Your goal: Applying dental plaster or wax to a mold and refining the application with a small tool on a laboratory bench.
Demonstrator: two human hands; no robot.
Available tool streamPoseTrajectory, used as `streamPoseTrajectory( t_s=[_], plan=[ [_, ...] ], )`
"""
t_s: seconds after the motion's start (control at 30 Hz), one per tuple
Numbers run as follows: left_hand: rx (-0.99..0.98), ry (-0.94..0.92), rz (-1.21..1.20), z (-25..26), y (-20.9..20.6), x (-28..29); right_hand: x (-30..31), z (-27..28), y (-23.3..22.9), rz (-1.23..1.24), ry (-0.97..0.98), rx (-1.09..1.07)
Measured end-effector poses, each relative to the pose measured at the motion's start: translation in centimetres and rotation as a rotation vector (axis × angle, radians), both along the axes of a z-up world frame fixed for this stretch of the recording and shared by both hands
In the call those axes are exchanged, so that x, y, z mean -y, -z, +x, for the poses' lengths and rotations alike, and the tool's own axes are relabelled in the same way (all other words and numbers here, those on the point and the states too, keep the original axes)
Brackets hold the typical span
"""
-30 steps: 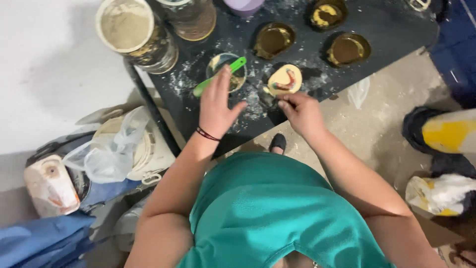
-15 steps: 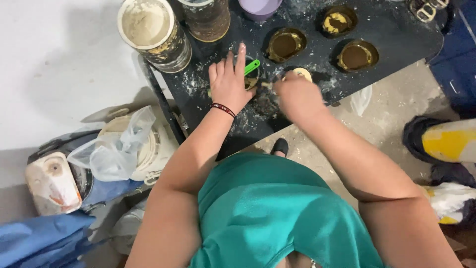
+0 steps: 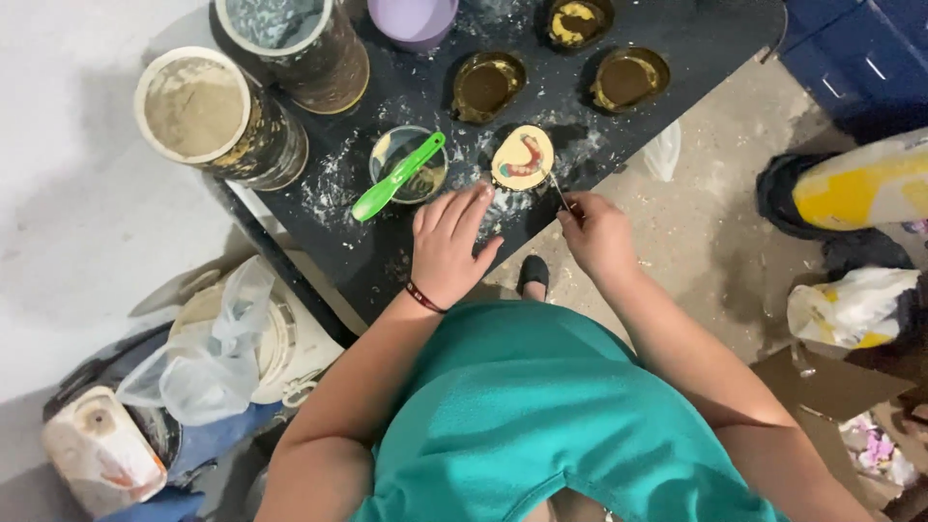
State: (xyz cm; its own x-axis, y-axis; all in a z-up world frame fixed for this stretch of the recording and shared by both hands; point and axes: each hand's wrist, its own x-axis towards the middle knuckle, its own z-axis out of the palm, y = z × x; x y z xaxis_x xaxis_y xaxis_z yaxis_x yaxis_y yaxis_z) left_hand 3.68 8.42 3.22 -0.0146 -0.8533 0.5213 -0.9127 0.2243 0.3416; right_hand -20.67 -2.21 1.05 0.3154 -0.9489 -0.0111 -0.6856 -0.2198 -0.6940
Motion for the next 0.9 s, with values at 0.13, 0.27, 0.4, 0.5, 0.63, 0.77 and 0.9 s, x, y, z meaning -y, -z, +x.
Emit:
streamPoseTrajectory(
  t_s=[0.13,0.27,0.4,0.5,0.63,0.77,0.9],
  plan=[
    [-0.053,0.051,0.012,0.5,0.6,-1.3,-0.5,0.6,1.0,-0.064,-0.023,-0.146],
    [-0.069,0.071,-0.029,1.2,0.4,-2.6,-1.6,1.6,1.3,-0.115,-0.036,-0.171],
    [-0.095,0.093,-0.083,1.7,0.7,-3.7,-2.6,2.8,1.1,-0.121,-0.062,-0.178],
    [-0.11,0.102,-0.105,2.2,1.1,-4.3,-3.1,3.6,1.3,-0.096,-0.062,-0.23],
    [-0.121,0.09,-0.105,2.9,1.0,-5.2,-3.4,4.8,1.8,-0.049,-0.057,-0.23],
    [-0.131,0.078,-0.085,3.7,1.1,-6.2,-3.6,6.0,2.2,-0.104,-0.086,-0.184],
    [-0.128,0.042,-0.072,4.6,0.5,-6.9,-3.7,7.5,0.9,-0.034,-0.102,-0.056]
  ],
)
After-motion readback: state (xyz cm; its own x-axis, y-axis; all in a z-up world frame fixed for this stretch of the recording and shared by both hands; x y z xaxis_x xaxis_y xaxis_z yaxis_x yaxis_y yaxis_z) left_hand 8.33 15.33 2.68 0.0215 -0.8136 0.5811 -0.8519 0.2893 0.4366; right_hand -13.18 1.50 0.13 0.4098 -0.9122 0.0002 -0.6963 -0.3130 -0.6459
